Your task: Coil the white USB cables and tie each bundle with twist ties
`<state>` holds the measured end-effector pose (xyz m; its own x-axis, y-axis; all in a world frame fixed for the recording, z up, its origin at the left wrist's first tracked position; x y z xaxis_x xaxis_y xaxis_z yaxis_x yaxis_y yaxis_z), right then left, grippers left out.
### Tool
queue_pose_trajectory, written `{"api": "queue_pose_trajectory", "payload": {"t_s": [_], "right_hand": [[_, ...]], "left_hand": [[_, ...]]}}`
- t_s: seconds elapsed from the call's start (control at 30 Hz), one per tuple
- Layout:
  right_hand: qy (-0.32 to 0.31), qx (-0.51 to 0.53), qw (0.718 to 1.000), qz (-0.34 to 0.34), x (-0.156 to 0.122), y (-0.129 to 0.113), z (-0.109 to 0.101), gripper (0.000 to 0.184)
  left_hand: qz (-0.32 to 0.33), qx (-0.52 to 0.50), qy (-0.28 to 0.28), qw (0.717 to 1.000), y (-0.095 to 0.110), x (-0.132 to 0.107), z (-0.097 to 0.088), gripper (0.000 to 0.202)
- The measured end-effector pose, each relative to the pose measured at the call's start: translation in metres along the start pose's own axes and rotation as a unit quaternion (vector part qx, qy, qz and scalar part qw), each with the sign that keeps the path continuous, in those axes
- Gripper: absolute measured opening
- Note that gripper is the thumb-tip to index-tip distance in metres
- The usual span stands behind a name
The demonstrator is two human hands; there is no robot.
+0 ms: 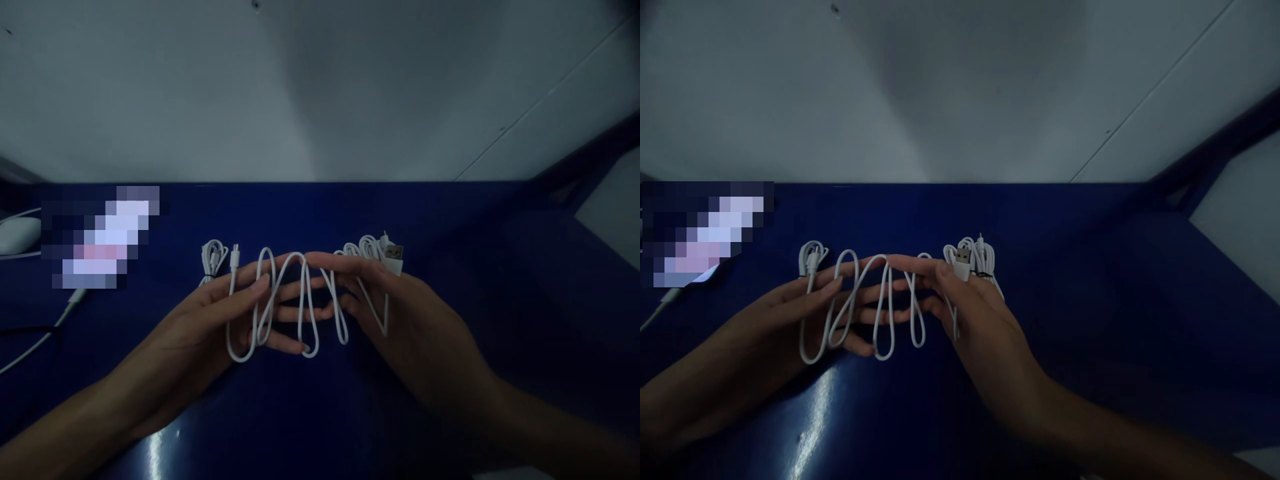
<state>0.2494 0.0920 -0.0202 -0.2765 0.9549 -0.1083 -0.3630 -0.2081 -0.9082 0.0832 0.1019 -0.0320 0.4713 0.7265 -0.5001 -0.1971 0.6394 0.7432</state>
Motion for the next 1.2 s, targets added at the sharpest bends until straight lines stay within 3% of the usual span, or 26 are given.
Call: {"api": "queue_pose_trajectory", "payload": {"t_s": [0.17, 0.47, 0.63, 1.03, 1.2], "right_hand": [[0.013, -0.010, 0.999, 0.047, 0.000, 0.003, 0.003, 0.043], [0.013, -0.019, 1.000, 0.019, 0.001, -0.003, 0.000, 0.038], [0.000, -0.006, 1.000, -0.015, 0.003, -0.003, 0.000, 0.041], [0.020, 0.026, 0.999, 0.015, 0.005, -0.004, 0.002, 0.036], [0.052, 0.065, 0.996, 0.031, 0.005, 0.002, -0.003, 0.045]], "left_hand": [[0.002, 0.033, -0.018, 0.999, -0.003, -0.003, 0.002, 0.046], [-0.005, 0.018, -0.004, 1.000, -0.007, 0.000, -0.006, 0.042], [-0.006, 0.030, 0.021, 0.999, -0.007, -0.001, -0.011, 0.030], [-0.005, 0.016, -0.013, 1.000, -0.010, -0.002, -0.008, 0.034], [-0.010, -0.001, -0.016, 1.000, -0.008, -0.002, -0.005, 0.029]]}}
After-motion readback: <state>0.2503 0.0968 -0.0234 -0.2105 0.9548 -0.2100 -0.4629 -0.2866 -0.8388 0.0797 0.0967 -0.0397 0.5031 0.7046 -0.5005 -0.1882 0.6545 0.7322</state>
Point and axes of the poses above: each hand's wrist, its own x-axis towards the middle knuckle, its own z-axis out of the palm, y = z × x, the point moved 10 cm from there along x, towards the middle knuckle
